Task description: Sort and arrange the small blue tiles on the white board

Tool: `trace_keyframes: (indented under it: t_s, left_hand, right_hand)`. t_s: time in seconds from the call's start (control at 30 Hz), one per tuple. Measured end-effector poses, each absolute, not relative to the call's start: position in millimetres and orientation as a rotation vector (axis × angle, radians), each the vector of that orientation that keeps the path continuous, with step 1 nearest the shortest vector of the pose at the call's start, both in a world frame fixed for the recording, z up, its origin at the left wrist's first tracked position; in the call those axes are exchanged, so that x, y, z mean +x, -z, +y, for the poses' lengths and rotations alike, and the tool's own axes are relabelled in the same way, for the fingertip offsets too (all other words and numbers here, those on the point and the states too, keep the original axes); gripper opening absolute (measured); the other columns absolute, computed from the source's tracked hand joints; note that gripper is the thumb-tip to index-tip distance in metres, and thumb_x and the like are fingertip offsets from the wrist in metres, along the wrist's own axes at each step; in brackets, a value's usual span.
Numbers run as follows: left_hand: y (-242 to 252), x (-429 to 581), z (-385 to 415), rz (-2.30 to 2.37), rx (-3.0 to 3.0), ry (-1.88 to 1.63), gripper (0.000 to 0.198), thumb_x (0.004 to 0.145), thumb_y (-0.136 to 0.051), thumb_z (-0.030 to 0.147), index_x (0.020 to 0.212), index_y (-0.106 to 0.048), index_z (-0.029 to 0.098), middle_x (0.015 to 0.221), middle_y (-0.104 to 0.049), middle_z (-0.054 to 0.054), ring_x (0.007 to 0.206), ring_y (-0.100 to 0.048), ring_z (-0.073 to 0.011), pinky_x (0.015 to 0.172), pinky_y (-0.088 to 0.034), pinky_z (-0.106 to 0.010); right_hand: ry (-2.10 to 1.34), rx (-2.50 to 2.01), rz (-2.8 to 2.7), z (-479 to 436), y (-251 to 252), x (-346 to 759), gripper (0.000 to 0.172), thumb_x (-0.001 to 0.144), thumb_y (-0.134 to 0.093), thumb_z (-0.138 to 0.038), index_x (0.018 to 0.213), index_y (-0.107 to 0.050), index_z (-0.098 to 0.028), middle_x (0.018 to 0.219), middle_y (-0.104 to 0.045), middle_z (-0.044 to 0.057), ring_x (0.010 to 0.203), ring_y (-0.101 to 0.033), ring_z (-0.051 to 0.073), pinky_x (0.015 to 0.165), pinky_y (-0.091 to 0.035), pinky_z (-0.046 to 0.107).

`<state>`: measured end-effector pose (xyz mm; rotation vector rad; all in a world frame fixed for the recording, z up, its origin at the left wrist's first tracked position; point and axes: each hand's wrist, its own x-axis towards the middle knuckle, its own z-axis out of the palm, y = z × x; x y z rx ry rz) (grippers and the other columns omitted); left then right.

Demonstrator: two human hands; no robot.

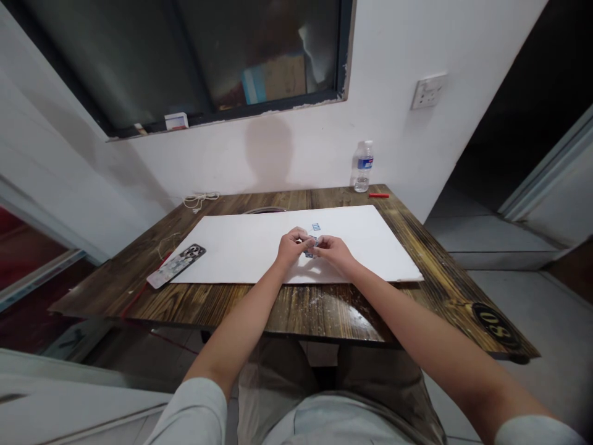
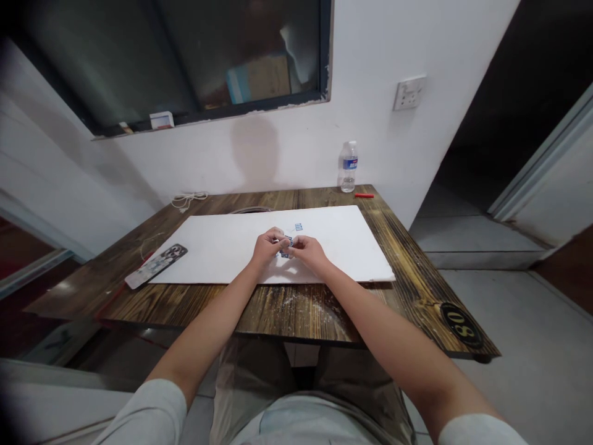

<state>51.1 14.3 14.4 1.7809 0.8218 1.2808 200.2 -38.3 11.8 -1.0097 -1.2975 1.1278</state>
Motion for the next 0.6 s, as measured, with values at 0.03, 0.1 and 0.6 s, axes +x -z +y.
trace_keyframes:
  t_s: [0.03,0.1,0.6]
  left_hand:
    - [-15.5,51.5,13.4,0.828,1.767,-1.28,0.042,0.059,-0.076,0.057,0.063,-0.066,0.017,0.075,-0.06,-0.004,0.074,-0.057,-0.0156,0.066,-0.045,-0.028]
    - [-17.8,52.1,12.0,0.857,1.715,-1.286,0.044,0.064,-0.071,0.061,0.066,-0.065,0.017,0.074,-0.061,-0.004,0.071,-0.056,-0.0147,0.065,-0.044,-0.028]
    - [-14.4,28.6,26.2,1.441,2.218,-1.074,0.012,0.078,-0.061,0.024,0.082,-0.07,0.019,0.085,-0.069,-0.004,0.08,-0.06,-0.0176,0.076,-0.046,-0.03]
  right_hand:
    - [-1.115,-1.024,-1.294,-38.1,-11.9,200.7,0.045,0.053,-0.079,-0.056,0.063,-0.057,-0.018,0.059,-0.062,0.0,0.058,-0.057,0.015,0.06,-0.043,0.028]
    - [-1.082,-1.069,-1.27,-36.8,-11.8,202.7,0.043,0.054,-0.079,-0.055,0.062,-0.057,-0.018,0.059,-0.062,0.001,0.058,-0.057,0.015,0.06,-0.043,0.028]
    - [-0.989,-1.18,-1.101,-27.1,-10.3,217.3,0.043,0.053,-0.079,-0.054,0.064,-0.058,-0.018,0.056,-0.059,-0.001,0.054,-0.056,0.014,0.058,-0.042,0.028]
